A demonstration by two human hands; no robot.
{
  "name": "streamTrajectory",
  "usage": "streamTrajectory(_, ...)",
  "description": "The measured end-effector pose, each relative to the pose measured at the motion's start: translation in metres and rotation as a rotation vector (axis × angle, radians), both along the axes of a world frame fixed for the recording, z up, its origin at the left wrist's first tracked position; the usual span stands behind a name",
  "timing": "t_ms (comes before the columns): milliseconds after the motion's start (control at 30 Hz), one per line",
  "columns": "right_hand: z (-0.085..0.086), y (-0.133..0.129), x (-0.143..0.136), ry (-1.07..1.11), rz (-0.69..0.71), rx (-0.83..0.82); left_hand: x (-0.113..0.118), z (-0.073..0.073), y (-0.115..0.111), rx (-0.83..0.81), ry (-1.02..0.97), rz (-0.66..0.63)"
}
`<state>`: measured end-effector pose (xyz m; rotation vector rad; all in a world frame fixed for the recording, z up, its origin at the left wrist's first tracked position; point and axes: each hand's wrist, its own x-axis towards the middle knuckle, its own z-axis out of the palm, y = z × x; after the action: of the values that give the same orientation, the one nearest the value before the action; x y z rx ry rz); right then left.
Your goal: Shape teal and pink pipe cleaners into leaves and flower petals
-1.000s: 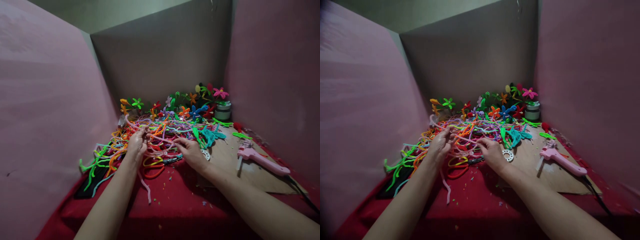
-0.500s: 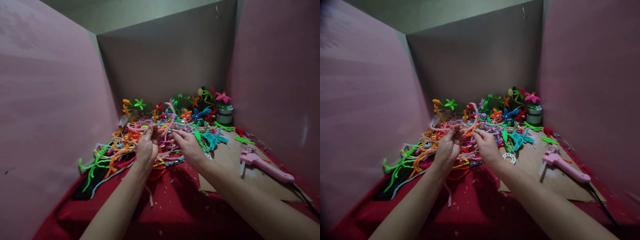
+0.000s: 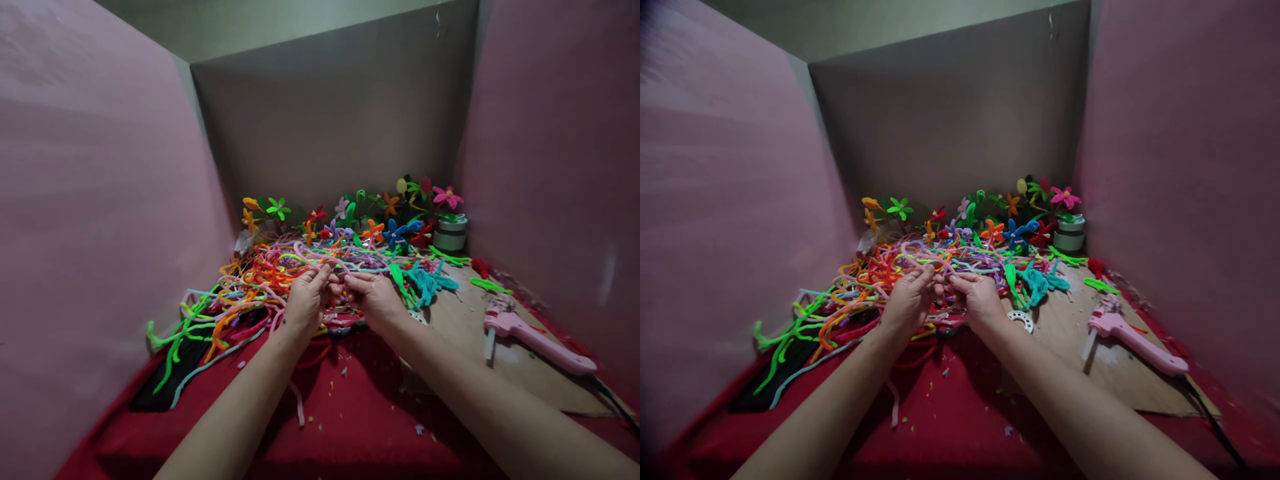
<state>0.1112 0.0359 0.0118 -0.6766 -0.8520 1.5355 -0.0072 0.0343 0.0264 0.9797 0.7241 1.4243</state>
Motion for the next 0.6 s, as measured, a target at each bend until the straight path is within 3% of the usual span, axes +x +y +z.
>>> streamTrajectory(200, -0.005, -0.004, -0.002, -0.184, 0.052, 0.015, -0.003, -0.008, 0.003, 0.047, 0.087, -0.025)
streamTrajectory(333, -0.005, -0.008, -0.002, -0.316, 0.136, 0.123, -0.007, -0.01, 0.002, 0.067, 0.144, -0.008)
streamTrajectory(467, -0.005, -0.012, -0.002, -0.568, 0.125, 0.267, -0.013, -0.008, -0.001, 0.054, 0.255, -0.044)
streamTrajectory(600, -0.007, -0.011, -0.002, -0.713, 0.166, 0.292, -0.02, -0.007, -0.004, 0.051, 0.379, -0.089)
